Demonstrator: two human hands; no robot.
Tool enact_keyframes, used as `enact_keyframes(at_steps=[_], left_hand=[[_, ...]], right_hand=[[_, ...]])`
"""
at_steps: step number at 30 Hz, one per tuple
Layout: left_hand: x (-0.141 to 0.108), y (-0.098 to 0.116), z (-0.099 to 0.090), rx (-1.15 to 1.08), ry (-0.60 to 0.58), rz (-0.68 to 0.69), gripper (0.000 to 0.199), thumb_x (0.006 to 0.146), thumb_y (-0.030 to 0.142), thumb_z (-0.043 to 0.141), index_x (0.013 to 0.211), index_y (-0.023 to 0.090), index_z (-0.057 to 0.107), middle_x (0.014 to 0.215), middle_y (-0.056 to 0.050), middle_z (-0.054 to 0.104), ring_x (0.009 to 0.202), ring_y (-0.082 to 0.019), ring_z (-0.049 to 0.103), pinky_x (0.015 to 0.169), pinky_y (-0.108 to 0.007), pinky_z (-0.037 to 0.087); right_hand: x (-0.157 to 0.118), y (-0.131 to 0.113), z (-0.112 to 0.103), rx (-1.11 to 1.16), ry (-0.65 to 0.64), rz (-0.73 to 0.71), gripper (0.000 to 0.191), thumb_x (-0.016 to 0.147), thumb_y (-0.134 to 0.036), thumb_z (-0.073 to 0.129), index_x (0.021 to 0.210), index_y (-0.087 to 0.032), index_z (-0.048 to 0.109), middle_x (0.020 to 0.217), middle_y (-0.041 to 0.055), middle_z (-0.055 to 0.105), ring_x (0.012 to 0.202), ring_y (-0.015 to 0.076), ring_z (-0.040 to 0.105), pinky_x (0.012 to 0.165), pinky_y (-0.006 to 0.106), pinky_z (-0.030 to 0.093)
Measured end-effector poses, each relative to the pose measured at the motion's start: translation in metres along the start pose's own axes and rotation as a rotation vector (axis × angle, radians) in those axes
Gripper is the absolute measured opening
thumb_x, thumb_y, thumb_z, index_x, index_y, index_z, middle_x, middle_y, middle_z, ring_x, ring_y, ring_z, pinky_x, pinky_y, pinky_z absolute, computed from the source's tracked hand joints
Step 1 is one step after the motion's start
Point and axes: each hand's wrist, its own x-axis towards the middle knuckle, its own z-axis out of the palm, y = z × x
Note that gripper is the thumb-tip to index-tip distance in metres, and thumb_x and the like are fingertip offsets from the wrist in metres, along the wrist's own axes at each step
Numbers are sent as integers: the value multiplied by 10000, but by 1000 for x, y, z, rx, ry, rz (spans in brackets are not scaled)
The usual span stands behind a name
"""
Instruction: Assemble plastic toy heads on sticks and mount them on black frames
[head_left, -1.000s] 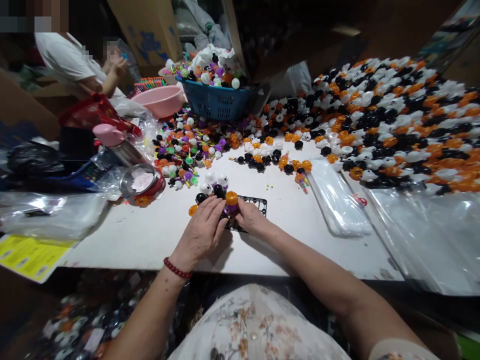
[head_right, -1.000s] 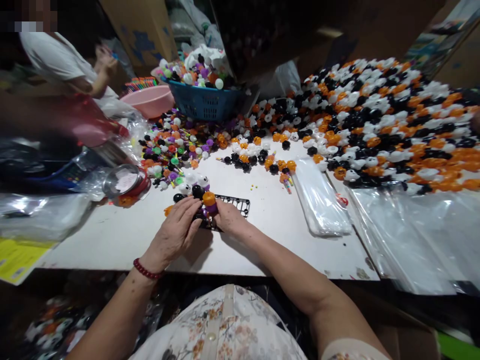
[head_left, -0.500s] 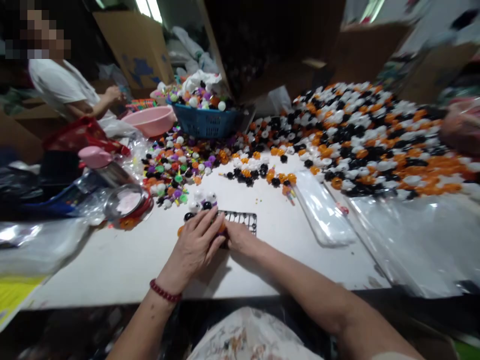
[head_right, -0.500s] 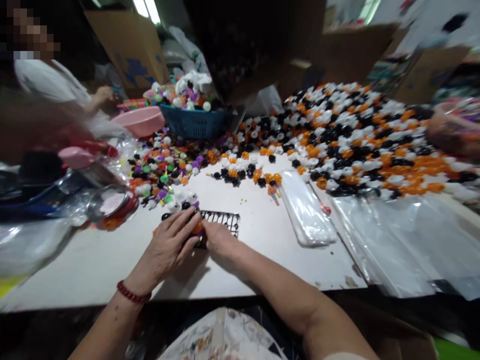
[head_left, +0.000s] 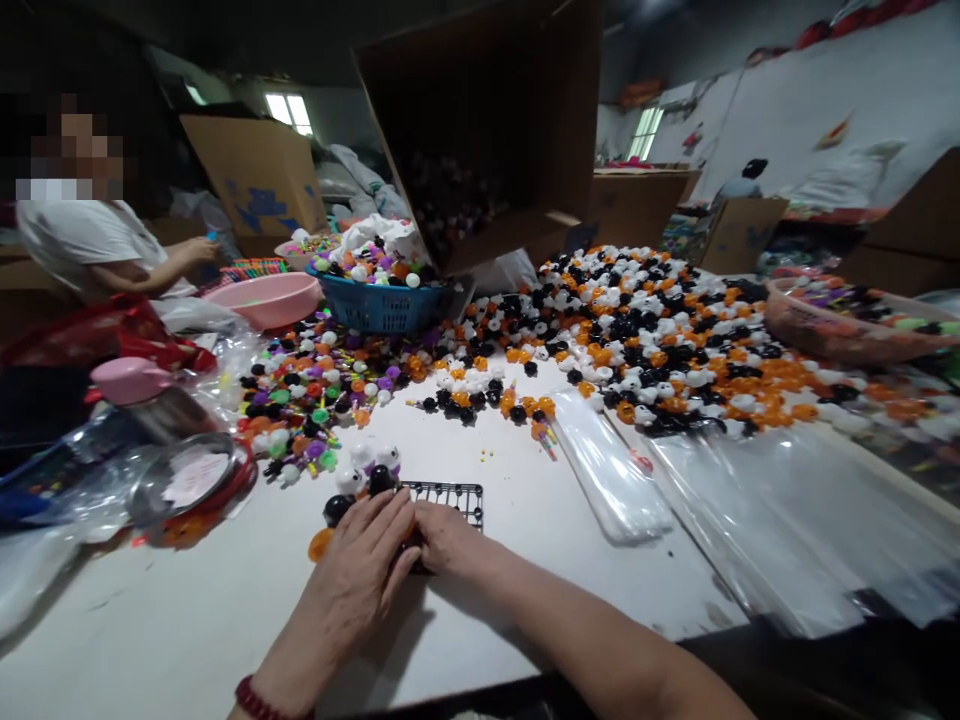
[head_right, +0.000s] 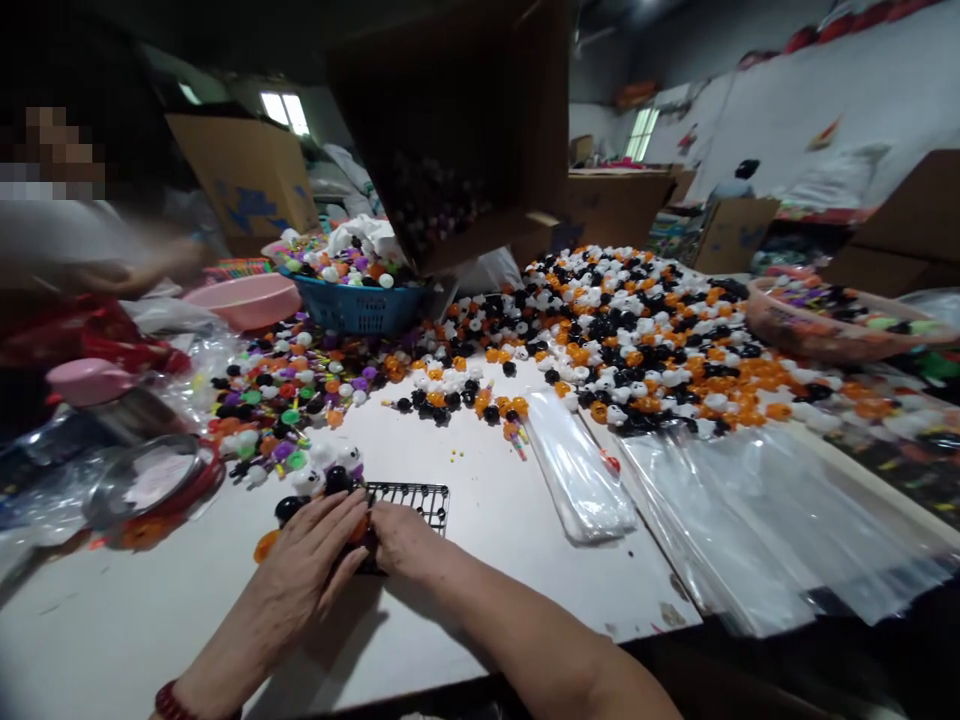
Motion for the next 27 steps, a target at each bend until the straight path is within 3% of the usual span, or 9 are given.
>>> enact_keyframes(at_steps=[3, 5, 7, 10, 12, 14, 19, 27], left_hand=[[1, -2, 1, -21, 16, 0, 456, 967, 358, 525, 1389, 188, 496, 1348, -110, 641, 1235, -283, 579, 1055, -481, 461], [0, -4, 2, -39, 30, 4, 477, 966, 365, 526, 1403, 181, 476, 1340, -116, 643, 1235, -281, 578, 1060, -476, 458], [0, -6, 2, -43, 40, 4, 502, 963, 375, 532, 1417, 173, 458, 1333, -120, 644, 1238, -282, 573, 1066, -474, 451], [1, -7, 0, -12, 59, 2, 530, 958, 377, 545, 1429, 156, 445, 1347, -135, 632, 1232, -289, 573, 1073, -481, 430], [4, -6, -2, 16, 77, 9, 517, 956, 362, 549, 1424, 159, 458, 1376, -141, 612, 1231, -294, 574, 1071, -488, 418], [8, -5, -4, 30, 89, 26, 481, 956, 344, 551, 1400, 171, 490, 1388, -139, 604, 1231, -296, 575, 1062, -490, 418], [12, -2, -6, -16, 98, 28, 390, 950, 325, 557, 1317, 193, 560, 1339, -122, 641, 1207, -284, 596, 1030, -471, 461], [10, -3, -13, -119, 44, -16, 375, 963, 298, 538, 1325, 199, 542, 1331, -129, 637, 1242, -255, 590, 1087, -460, 460]], right_hand=[[1, -1, -12, -55, -39, 29, 171, 819, -135, 644, 978, -193, 668, 918, 29, 669, 866, 188, 617, 799, 274, 478], [-2, 4, -36, -83, -10, 79, 143, 866, -188, 653, 1003, -206, 691, 937, 33, 680, 900, 183, 626, 825, 278, 479], [-9, 16, -73, -171, 110, 217, 182, 918, -249, 628, 1086, -219, 690, 1024, 49, 680, 948, 174, 628, 859, 280, 482], [-23, 46, -137, -449, 329, 594, 231, 989, -210, 478, 1104, -194, 678, 1085, 87, 656, 946, 183, 623, 848, 298, 484], [-31, 67, -172, -525, 381, 716, 258, 984, -161, 431, 1063, -146, 676, 1091, 140, 638, 927, 210, 625, 813, 317, 478], [-34, 84, -193, -567, 386, 784, 181, 945, -163, 513, 1014, -133, 678, 1087, 158, 636, 924, 221, 634, 793, 303, 463], [-29, 98, -197, -583, 337, 869, 113, 849, -223, 685, 908, -128, 677, 1020, 172, 669, 931, 253, 658, 755, 290, 438], [-35, 73, -175, -436, 381, 810, 193, 947, -284, 492, 984, -159, 635, 907, 128, 690, 823, 231, 646, 687, 303, 412]])
